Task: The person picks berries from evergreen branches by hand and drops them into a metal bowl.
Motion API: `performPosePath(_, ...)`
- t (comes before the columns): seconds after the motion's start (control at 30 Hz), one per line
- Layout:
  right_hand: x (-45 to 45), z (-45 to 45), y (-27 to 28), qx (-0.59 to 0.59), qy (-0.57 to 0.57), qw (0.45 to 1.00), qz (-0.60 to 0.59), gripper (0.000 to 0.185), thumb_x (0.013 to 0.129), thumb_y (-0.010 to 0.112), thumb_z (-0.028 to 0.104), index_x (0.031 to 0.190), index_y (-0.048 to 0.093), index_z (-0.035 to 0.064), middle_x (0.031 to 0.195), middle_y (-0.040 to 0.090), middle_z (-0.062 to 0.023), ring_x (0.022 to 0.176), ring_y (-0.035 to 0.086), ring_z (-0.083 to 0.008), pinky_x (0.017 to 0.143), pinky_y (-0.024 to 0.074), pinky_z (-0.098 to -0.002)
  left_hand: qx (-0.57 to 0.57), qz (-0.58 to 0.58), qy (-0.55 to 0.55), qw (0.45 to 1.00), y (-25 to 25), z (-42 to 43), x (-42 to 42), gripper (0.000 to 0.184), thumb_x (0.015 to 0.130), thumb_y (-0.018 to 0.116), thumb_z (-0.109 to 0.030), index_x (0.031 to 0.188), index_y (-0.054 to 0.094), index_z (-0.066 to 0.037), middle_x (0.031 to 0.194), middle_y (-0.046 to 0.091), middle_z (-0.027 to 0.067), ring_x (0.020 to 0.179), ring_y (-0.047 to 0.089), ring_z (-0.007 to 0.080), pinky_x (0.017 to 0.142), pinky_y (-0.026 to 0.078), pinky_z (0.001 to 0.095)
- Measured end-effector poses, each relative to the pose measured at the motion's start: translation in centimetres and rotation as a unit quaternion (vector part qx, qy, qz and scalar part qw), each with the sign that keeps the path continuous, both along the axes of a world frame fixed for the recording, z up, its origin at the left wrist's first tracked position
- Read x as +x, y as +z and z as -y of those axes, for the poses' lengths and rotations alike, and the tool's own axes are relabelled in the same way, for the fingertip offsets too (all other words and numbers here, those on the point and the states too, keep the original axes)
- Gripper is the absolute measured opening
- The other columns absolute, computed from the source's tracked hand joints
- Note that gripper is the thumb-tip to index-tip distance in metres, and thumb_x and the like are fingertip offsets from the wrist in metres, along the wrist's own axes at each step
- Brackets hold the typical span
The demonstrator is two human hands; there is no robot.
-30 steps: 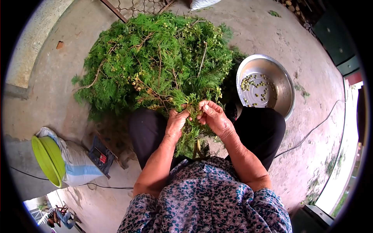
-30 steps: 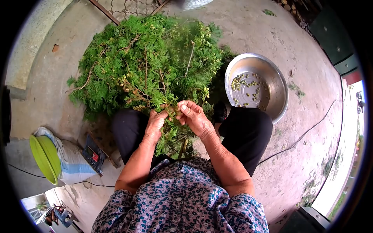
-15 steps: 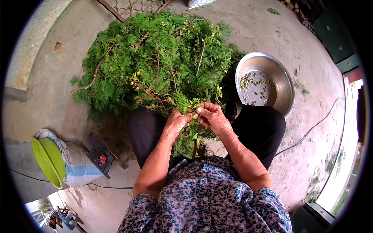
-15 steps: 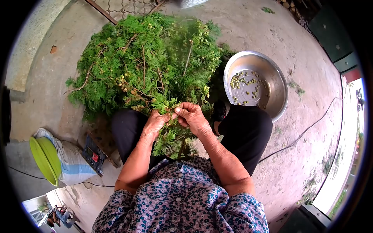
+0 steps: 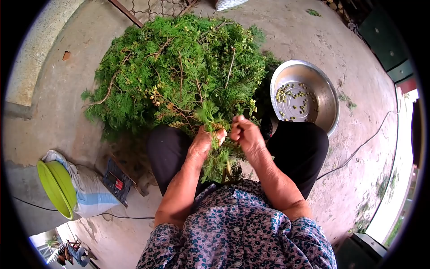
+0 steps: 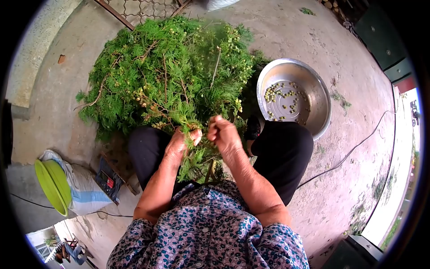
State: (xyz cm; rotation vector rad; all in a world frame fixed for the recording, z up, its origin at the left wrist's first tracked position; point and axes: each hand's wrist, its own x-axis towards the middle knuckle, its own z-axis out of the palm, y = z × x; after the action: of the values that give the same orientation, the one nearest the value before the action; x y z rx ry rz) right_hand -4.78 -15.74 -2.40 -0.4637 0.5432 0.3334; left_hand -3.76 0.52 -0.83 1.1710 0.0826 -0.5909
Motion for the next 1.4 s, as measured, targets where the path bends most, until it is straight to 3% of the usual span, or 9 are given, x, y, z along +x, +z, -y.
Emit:
performPosePath(0.07, 0.3, 2.0, -0.9, -0.124, -0.07, 0.99, 0.007, 0.017, 0.09, 0.052, 0.02, 0.086, 0.055, 0.0036, 0.072, 0.051, -0.0045, 0.059, 0.048, -0.0137, 0.05, 0.0438, -0.0282, -0.004, -0.005, 0.045, 0.999, -0.1, -0.2, -0.5, 0.018, 0.074, 0.072, -0.017, 0.082, 0.062, -0.005, 0.068, 0.058, -0.0001, 0.059, 0.052, 0.0097, 0.052, 0.041, 0.0249)
performPosePath(0.27, 2.4, 7.4, -1.5, -0.081, -0.168, 0.982, 0.027, 0.016, 0.091, 0.046, 0.014, 0.083, 0.053, 0.0013, 0.077, 0.054, -0.0092, 0.071, 0.055, -0.0223, 0.064, 0.0504, -0.0343, 0.081, 0.005, 0.105, 0.991, -0.7, -0.1, -0.3, 0.014, 0.079, 0.066, -0.013, 0.074, 0.055, -0.006, 0.066, 0.056, 0.0021, 0.057, 0.049, 0.0122, 0.056, 0.038, 0.0273)
performPosePath(0.33, 4.1, 9.9, -1.3, -0.019, -0.342, 0.939, -0.041, 0.015, 0.092, 0.044, 0.013, 0.087, 0.049, -0.0007, 0.08, 0.053, -0.01, 0.071, 0.053, -0.0238, 0.066, 0.0523, -0.0377, 0.102, -0.023, 0.154, 0.983, -0.7, 0.2, -0.2, 0.014, 0.079, 0.066, -0.013, 0.072, 0.056, -0.005, 0.067, 0.056, 0.0023, 0.057, 0.049, 0.0122, 0.055, 0.038, 0.0274)
performPosePath(0.47, 4.5, 16.2, -1.9, -0.073, -0.385, 0.92, 0.011, 0.058, 0.091, 0.049, 0.026, 0.13, 0.019, -0.0042, 0.119, 0.036, -0.0274, 0.109, 0.045, -0.0374, 0.09, 0.0454, -0.0457, 0.079, 0.025, 0.079, 0.993, 0.0, -0.4, 0.3, 0.015, 0.082, 0.063, -0.016, 0.073, 0.055, -0.006, 0.066, 0.054, 0.0019, 0.059, 0.048, 0.0124, 0.06, 0.037, 0.0261)
performPosePath(0.63, 4.4, 16.4, -0.2, -0.103, -0.446, 0.884, -0.088, 0.05, 0.092, 0.044, 0.019, 0.122, 0.024, -0.0151, 0.117, 0.046, -0.0235, 0.105, 0.049, -0.0389, 0.093, 0.0442, -0.0397, 0.035, 0.025, 0.124, 0.991, 0.1, -0.3, 0.8, 0.013, 0.083, 0.06, -0.013, 0.075, 0.054, -0.005, 0.066, 0.051, 0.0005, 0.059, 0.046, 0.0122, 0.058, 0.037, 0.0264)
performPosePath(0.77, 1.4, 11.1, -0.9, -0.224, -0.093, 0.965, 0.099, 0.034, 0.088, 0.052, 0.017, 0.109, 0.049, -0.0097, 0.1, 0.057, -0.0178, 0.098, 0.056, -0.0276, 0.083, 0.0491, -0.0363, 0.033, 0.02, 0.136, 0.99, -0.3, -0.3, 1.1, 0.011, 0.083, 0.061, -0.011, 0.078, 0.054, -0.005, 0.068, 0.052, 0.0012, 0.059, 0.047, 0.0122, 0.057, 0.037, 0.0261)
performPosePath(0.87, -0.1, 5.0, 1.9, -0.385, 0.151, 0.896, 0.165, 0.041, 0.084, 0.061, 0.019, 0.118, 0.05, -0.0003, 0.1, 0.059, -0.0119, 0.094, 0.058, -0.0215, 0.08, 0.0492, -0.0328, 0.031, -0.005, 0.126, 0.991, -0.3, -0.5, 1.2, 0.016, 0.079, 0.067, -0.02, 0.076, 0.061, -0.006, 0.067, 0.057, 0.001, 0.061, 0.05, 0.0112, 0.061, 0.039, 0.0268)
performPosePath(1.1, -0.5, 1.3, 0.2, -0.248, 0.21, 0.937, 0.126, 0.016, 0.087, 0.058, 0.011, 0.102, 0.058, 0.0045, 0.078, 0.06, 0.0014, 0.067, 0.059, -0.0084, 0.057, 0.0467, -0.0201, 0.108, -0.005, 0.138, 0.985, 1.5, 0.0, 0.7, 0.012, 0.075, 0.07, -0.014, 0.077, 0.062, -0.006, 0.069, 0.059, -0.0008, 0.063, 0.051, 0.0096, 0.062, 0.041, 0.0249)
performPosePath(1.4, -0.6, -0.2, 0.0, -0.266, 0.136, 0.937, 0.178, 0.009, 0.088, 0.054, 0.006, 0.095, 0.058, 0.0019, 0.076, 0.06, -0.0019, 0.065, 0.056, -0.0086, 0.058, 0.0467, -0.0234, 0.276, 0.026, 0.015, 0.961, -1.2, -0.8, 1.0, 0.018, 0.069, 0.068, -0.001, 0.084, 0.06, -0.005, 0.078, 0.059, -0.0011, 0.07, 0.051, 0.0091, 0.066, 0.042, 0.0252)
